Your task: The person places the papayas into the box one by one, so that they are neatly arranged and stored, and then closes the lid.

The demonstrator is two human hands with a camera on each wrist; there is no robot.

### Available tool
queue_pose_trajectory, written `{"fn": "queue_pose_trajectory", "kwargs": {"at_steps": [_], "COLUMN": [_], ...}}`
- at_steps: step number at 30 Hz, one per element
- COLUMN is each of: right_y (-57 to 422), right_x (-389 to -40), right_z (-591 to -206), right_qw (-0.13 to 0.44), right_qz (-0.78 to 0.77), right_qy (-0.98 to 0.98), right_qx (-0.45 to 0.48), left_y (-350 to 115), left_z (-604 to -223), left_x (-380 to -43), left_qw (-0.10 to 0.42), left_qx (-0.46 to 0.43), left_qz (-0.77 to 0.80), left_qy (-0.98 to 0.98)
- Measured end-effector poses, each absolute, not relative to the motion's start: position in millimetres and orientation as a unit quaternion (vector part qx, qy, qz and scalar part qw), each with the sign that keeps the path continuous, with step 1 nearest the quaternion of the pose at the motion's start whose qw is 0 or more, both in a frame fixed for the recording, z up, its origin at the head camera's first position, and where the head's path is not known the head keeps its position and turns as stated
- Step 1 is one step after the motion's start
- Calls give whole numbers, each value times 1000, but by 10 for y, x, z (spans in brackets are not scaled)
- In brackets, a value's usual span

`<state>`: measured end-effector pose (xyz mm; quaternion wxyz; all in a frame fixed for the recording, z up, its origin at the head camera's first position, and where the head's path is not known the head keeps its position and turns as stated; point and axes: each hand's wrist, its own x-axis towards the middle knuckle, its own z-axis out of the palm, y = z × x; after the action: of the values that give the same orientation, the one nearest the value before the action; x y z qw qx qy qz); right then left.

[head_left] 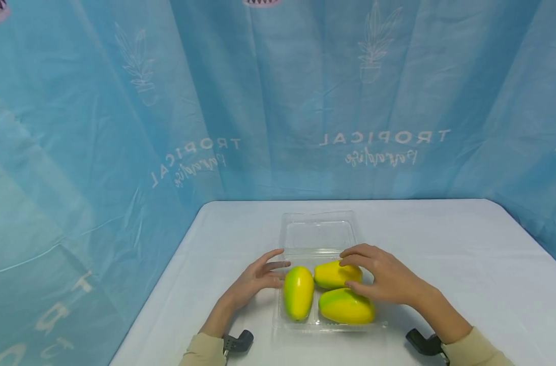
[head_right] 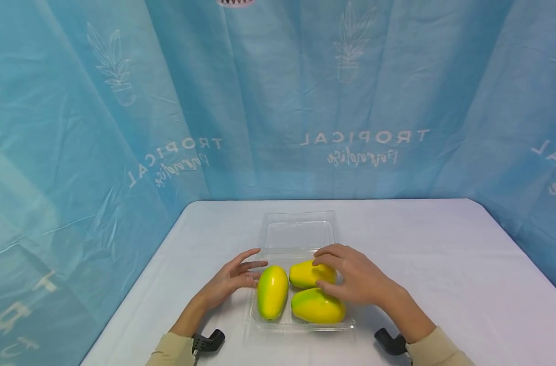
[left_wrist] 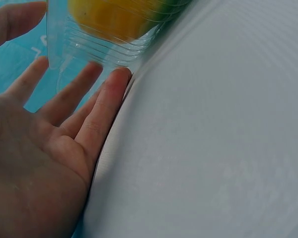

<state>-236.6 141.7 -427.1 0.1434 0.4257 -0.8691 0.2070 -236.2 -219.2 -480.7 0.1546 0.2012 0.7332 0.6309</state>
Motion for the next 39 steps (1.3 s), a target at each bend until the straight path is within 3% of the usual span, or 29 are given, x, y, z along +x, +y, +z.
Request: {"fn": "queue_pose_trajectory", "kwargs": {"at_steps": [9,21,39], "right_y": [1643,1772,1883], "right_x": [-2535,-2647,-2927], "right_z": [-4342,-4391,-4534], "right_qw": [163,141,24], "right_qz": [225,248,358], "right_qy": [-879,-907,-902], "right_qx": [386,311,240], "left_y": [-2200,-2193,-2209], "left_z": [-4791,-4831,-4722], "left_x": [-2362,-2367,-2527], "left_qw": [145,53,115], "left_qx": [167,137,108], "left_qz": [630,632,734], "left_qy": [744,761,661]}}
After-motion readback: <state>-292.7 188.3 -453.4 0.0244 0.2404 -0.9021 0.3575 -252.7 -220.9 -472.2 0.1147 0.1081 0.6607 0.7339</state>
